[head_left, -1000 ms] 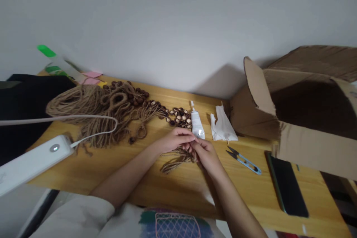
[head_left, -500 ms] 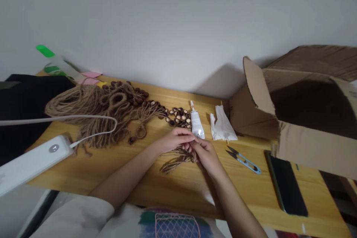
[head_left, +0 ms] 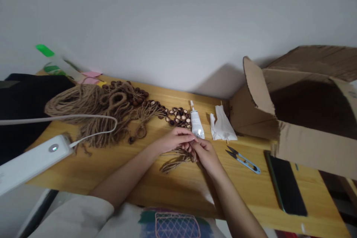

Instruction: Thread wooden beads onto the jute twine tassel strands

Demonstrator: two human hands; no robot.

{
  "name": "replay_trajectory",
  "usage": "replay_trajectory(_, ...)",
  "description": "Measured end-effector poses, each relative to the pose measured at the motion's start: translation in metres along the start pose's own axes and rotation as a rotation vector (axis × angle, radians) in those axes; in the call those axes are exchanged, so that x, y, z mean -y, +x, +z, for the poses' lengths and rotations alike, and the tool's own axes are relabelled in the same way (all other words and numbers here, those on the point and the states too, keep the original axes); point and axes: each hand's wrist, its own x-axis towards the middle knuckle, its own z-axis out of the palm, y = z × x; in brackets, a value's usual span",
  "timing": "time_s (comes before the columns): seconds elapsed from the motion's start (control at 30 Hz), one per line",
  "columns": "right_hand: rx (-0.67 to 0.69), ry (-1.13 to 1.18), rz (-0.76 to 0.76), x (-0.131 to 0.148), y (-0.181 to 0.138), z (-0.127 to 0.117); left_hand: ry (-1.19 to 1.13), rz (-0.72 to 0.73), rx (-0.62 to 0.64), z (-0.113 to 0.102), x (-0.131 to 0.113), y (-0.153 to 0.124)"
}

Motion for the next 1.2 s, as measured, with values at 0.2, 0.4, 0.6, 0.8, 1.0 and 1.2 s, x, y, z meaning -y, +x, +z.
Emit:
replay_trajectory(0.2, 0.005, 0.008, 0.003, 0.0017, -0.0006, 0.0008, 0.002, 0.011, -0.001, 0.0001, 0.0007, 0.0002)
replay_trajectory(0.4, 0.002, -0.001, 0.005, 0.0007, -0.0003, 0.0007, -0.004, 0.001, 0.005, 0.0001, 0.0005, 0.0001)
replay_trajectory(0.6, -0.004, -0.001, 0.013, 0.0005, -0.0003, 0.0009, -0.025, 0.0, 0.007, -0.0002, 0.0004, 0.0003)
replay_trajectory(0.8, 0.006, 0.004, -0.01, 0.0029, -0.0008, 0.0014, -0.025, 0.002, 0.016, -0.0011, 0.0012, 0.0003)
replay_trajectory(1.0, 0.003, -0.004, 0.0, 0.0019, -0.0004, 0.0007, -0.019, 0.005, 0.005, -0.0005, 0.0011, 0.0004)
replay_trajectory(1.2, 0.007, -0.001, 0.003, 0.0016, 0.0, -0.0001, -0.006, 0.001, 0.016, -0.0016, 0.0017, 0.0005)
